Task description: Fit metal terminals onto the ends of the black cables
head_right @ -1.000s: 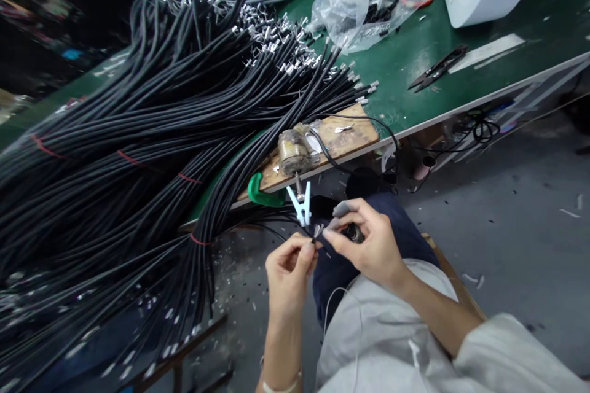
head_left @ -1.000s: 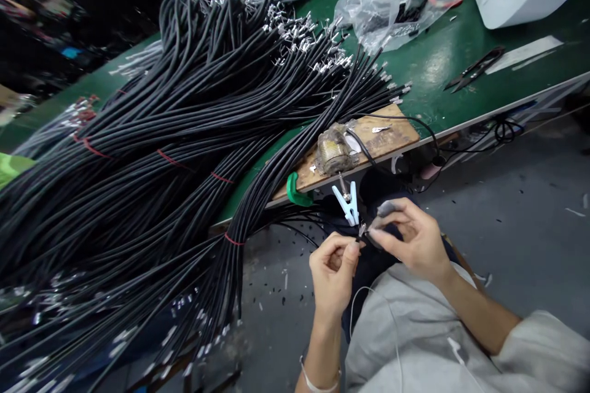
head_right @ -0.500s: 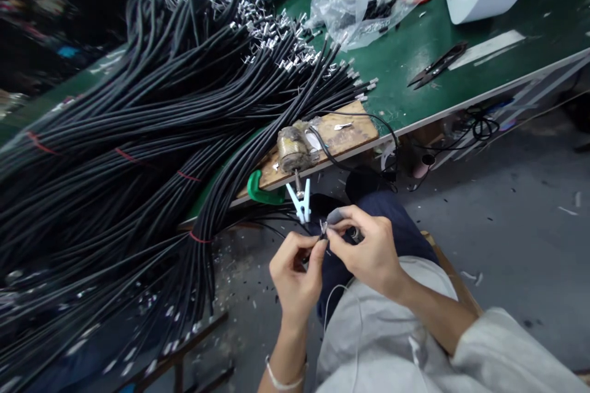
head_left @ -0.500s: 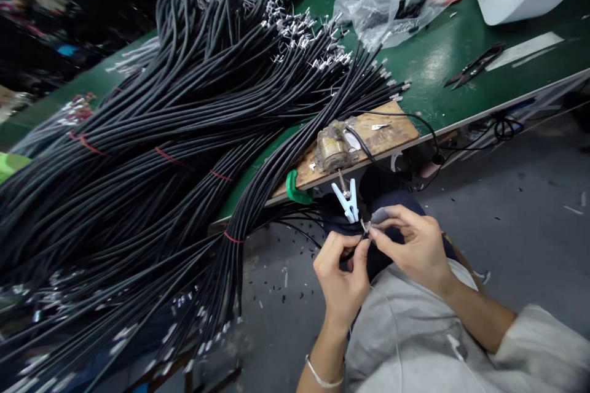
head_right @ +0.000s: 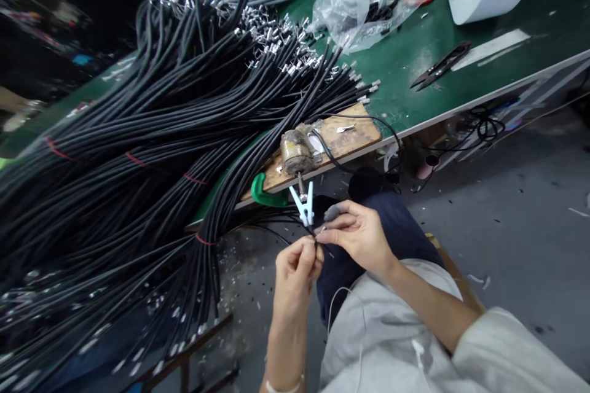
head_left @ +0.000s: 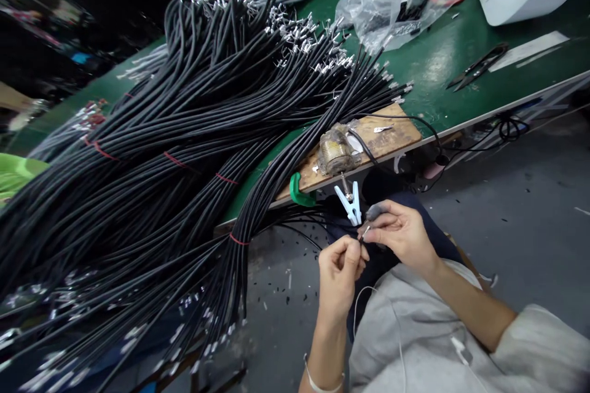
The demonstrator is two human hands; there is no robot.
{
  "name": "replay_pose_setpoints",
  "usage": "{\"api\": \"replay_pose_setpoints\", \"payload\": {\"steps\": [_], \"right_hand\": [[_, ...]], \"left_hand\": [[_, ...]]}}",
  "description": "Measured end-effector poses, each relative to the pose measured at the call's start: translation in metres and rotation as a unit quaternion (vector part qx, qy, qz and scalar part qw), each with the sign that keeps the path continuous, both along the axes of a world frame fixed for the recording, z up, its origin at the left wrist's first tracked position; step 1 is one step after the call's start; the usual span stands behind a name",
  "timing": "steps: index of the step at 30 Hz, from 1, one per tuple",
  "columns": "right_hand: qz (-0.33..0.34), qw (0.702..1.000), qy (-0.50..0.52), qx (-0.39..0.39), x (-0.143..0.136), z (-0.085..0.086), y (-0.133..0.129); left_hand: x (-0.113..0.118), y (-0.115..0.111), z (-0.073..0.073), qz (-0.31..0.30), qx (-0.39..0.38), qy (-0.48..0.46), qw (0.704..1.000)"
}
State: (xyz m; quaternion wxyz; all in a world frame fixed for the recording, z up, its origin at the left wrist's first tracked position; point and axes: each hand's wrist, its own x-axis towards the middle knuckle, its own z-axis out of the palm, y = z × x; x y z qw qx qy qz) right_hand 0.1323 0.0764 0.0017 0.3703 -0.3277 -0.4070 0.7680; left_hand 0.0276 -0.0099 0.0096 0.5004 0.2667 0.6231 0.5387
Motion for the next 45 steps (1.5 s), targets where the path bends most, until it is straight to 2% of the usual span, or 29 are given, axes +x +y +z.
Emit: {"api": "replay_pose_setpoints", "payload": {"steps": [2,5,7,9,11,13,15,17,19,21,24,27,29,31,34,36,38,40,43,45], "right_hand": [[-0.077,0.993,-0.061,0.066,-0.003,-0.003,-0.01],[-0.16,0.961,-0.104,0.202,-0.005,-0.011,-0.028],[-0.138,0.957,-0.097,0.235,-0.003,-0.014,-0.035],[-0.094,0.97,-0.078,0.21,0.0,-0.015,-0.033],[-0.056,0.981,-0.058,0.179,0.002,-0.012,-0.025],[-0.011,0.978,-0.045,0.203,0.003,-0.007,-0.014],[0.019,0.959,-0.047,0.278,0.001,-0.002,-0.006],[0.008,0.933,-0.063,0.354,-0.001,0.003,-0.002],[0.002,0.916,-0.083,0.393,-0.002,0.006,-0.001],[0.03,0.91,-0.101,0.402,-0.001,0.005,-0.001],[0.04,0.916,-0.098,0.387,0.003,0.001,0.0],[0.054,0.94,-0.022,0.337,0.004,-0.004,0.0],[0.082,0.963,0.065,0.249,0.001,-0.007,-0.002],[0.1,0.977,0.148,0.119,-0.004,-0.009,-0.006],[0.137,0.964,0.22,-0.067,-0.009,-0.01,-0.009],[0.185,0.947,0.224,-0.136,-0.007,-0.009,-0.008],[0.224,0.944,0.191,-0.151,-0.003,-0.009,-0.002],[0.233,0.955,0.142,-0.121,0.0,-0.01,0.007],[0.2,0.974,0.091,-0.061,-0.002,-0.01,0.023],[0.16,0.982,0.088,-0.052,-0.01,-0.008,0.032]], "left_hand": [[0.002,-0.001,-0.003,0.028,0.022,-0.013,0.999],[0.002,-0.001,-0.004,0.086,0.064,-0.02,0.994],[0.001,0.0,-0.002,0.116,0.087,-0.026,0.989],[-0.002,0.001,0.003,0.124,0.093,-0.029,0.987],[-0.004,0.001,0.006,0.108,0.084,-0.024,0.99],[-0.006,0.001,0.007,0.084,0.074,-0.017,0.994],[-0.006,0.001,0.006,0.08,0.064,-0.012,0.995],[-0.006,0.0,0.004,0.087,0.049,-0.006,0.995],[-0.006,-0.001,0.001,0.084,0.034,0.001,0.996],[-0.008,-0.001,-0.002,0.064,0.026,0.004,0.998],[-0.013,-0.002,-0.001,0.012,0.018,0.014,1.0],[-0.021,-0.002,0.008,-0.092,0.05,0.079,0.991],[-0.026,-0.001,0.017,-0.163,0.108,0.144,0.97],[-0.031,0.002,0.023,-0.182,0.155,0.202,0.95],[-0.034,0.008,0.027,-0.153,0.185,0.259,0.935],[-0.035,0.011,0.026,-0.146,0.213,0.279,0.925],[-0.035,0.012,0.023,-0.148,0.24,0.298,0.912],[-0.035,0.012,0.02,-0.14,0.258,0.327,0.898],[-0.033,0.011,0.018,-0.105,0.263,0.377,0.882],[-0.032,0.01,0.018,-0.077,0.267,0.4,0.874]]}}
